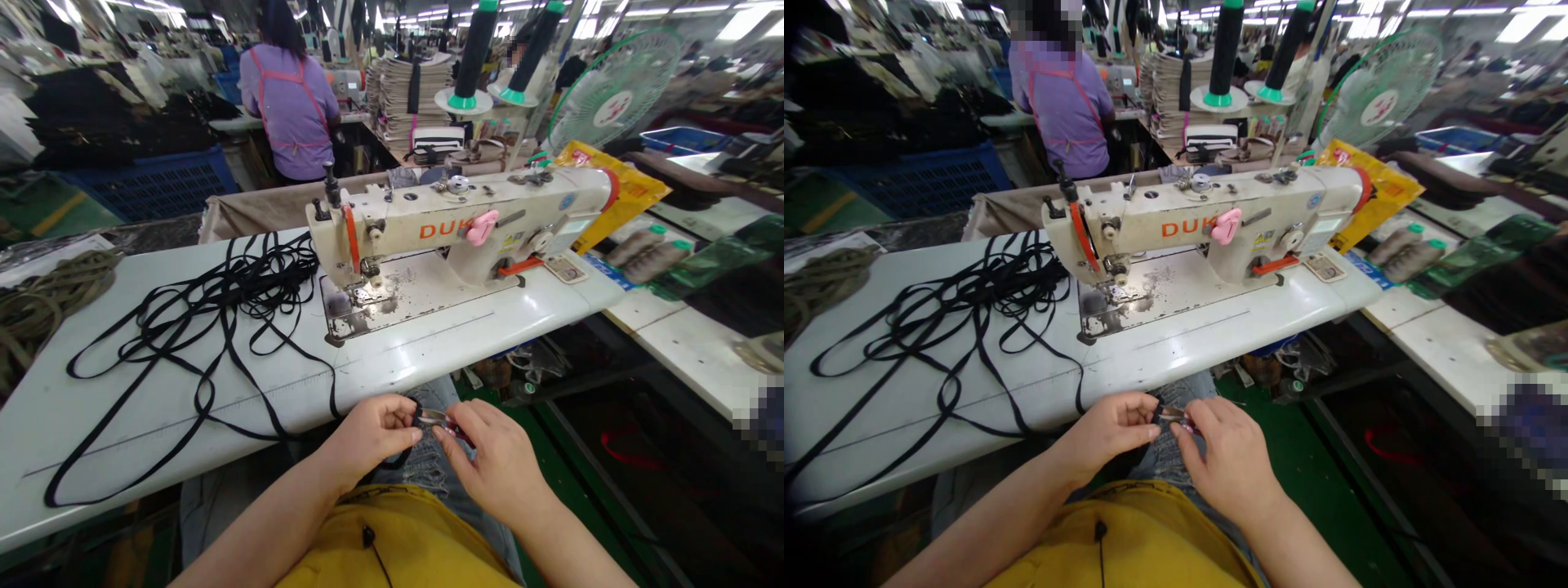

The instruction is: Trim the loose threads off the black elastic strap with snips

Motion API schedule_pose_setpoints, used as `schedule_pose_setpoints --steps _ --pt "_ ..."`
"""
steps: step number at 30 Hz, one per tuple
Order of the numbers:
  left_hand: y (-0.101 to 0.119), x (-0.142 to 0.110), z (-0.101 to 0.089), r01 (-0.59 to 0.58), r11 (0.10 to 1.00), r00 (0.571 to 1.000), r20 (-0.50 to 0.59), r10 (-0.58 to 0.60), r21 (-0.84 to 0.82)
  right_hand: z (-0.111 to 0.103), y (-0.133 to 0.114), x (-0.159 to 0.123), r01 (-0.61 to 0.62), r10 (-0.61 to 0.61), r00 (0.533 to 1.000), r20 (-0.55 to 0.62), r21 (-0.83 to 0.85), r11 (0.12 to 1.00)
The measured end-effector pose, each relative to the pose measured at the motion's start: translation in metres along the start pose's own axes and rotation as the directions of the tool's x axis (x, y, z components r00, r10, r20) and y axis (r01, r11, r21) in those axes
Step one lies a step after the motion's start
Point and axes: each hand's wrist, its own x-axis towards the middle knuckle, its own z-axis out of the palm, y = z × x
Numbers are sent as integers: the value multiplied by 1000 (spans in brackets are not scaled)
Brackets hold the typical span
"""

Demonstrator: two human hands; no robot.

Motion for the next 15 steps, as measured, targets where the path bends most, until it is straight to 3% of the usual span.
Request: schedule_pose_setpoints --steps 15 --pt "2 -1 1 5 1000 1000 9 -5 -19 -3 -6 0 19 -18 1000 10 -50 999"
